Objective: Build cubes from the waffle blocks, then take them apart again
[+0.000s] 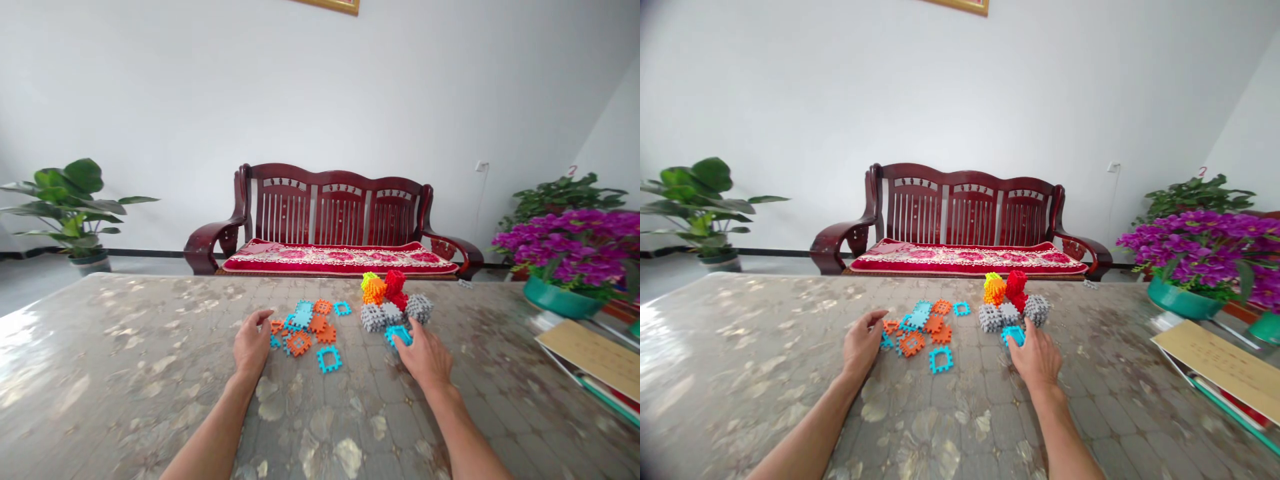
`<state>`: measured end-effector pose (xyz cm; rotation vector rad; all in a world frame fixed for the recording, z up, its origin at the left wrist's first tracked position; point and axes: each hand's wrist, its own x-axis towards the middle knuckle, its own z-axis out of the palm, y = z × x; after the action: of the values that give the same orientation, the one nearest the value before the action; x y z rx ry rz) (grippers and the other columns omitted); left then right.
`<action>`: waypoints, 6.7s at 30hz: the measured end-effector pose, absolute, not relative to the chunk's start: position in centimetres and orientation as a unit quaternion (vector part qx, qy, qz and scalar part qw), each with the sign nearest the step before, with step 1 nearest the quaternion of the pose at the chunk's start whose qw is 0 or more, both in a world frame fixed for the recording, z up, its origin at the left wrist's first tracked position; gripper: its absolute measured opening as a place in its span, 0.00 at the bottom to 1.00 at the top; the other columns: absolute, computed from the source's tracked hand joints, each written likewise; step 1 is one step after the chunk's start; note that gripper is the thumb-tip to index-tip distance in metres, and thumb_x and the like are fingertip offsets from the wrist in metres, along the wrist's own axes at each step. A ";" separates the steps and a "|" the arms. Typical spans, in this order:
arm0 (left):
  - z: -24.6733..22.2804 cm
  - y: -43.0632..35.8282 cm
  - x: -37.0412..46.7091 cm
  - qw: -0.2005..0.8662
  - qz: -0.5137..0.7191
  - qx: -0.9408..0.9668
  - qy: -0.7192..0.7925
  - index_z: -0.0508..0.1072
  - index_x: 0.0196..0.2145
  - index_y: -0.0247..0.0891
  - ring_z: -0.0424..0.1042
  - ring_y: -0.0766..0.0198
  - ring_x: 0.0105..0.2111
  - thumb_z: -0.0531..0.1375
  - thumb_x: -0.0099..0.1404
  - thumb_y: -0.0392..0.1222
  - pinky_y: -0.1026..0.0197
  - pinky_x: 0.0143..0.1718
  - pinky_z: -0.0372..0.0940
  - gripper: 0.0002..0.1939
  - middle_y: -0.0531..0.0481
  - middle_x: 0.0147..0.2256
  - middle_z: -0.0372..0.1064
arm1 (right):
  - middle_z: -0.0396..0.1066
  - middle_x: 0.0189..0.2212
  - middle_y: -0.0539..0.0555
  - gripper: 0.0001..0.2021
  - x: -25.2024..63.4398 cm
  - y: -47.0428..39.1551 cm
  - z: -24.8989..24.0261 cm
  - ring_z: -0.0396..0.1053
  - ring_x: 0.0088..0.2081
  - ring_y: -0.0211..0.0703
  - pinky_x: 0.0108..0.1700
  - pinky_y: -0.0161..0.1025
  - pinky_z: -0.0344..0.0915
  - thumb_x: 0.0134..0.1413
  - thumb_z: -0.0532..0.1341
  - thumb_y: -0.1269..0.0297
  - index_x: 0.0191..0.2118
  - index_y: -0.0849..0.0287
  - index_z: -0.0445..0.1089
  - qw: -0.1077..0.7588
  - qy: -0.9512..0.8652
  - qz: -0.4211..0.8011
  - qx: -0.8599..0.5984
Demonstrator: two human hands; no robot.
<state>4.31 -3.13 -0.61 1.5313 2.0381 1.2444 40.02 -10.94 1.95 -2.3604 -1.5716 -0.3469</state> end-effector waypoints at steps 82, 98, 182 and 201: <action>-0.3 -3.3 4.6 0.187 0.384 0.548 0.720 0.76 0.45 0.42 0.73 0.59 0.44 0.53 0.63 0.41 0.61 0.44 0.64 0.15 0.49 0.44 0.76 | 0.71 0.46 0.56 0.23 31.8 -11.2 0.0 0.64 0.50 0.52 0.53 0.45 0.58 0.50 0.63 0.58 0.54 0.55 0.66 0.225 -0.718 -0.048 -0.657; -0.3 -3.2 4.7 0.182 0.382 0.546 0.723 0.76 0.43 0.43 0.74 0.60 0.42 0.54 0.63 0.41 0.63 0.39 0.64 0.15 0.51 0.41 0.77 | 0.70 0.49 0.57 0.18 32.0 -11.1 -0.1 0.64 0.51 0.51 0.54 0.43 0.56 0.56 0.59 0.62 0.52 0.55 0.69 0.179 -0.712 -0.089 -0.673; -0.1 -3.2 4.8 0.180 0.385 0.553 0.717 0.78 0.40 0.44 0.76 0.61 0.39 0.55 0.61 0.40 0.65 0.37 0.66 0.13 0.53 0.37 0.79 | 0.59 0.62 0.58 0.25 29.5 -10.0 -1.7 0.55 0.62 0.46 0.64 0.45 0.53 0.57 0.51 0.72 0.60 0.60 0.61 0.231 -0.775 -0.037 -0.588; -0.5 -3.2 4.7 0.193 0.387 0.553 0.712 0.77 0.41 0.43 0.75 0.61 0.40 0.54 0.62 0.40 0.64 0.39 0.65 0.13 0.52 0.39 0.78 | 0.68 0.55 0.60 0.26 28.3 -2.9 -0.7 0.63 0.54 0.49 0.56 0.41 0.57 0.58 0.45 0.78 0.61 0.64 0.61 0.153 -0.741 -0.061 -0.651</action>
<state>4.71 -3.17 -0.48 1.5520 1.9983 1.0860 28.28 -2.88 -0.68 -1.8675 -2.1255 -0.1747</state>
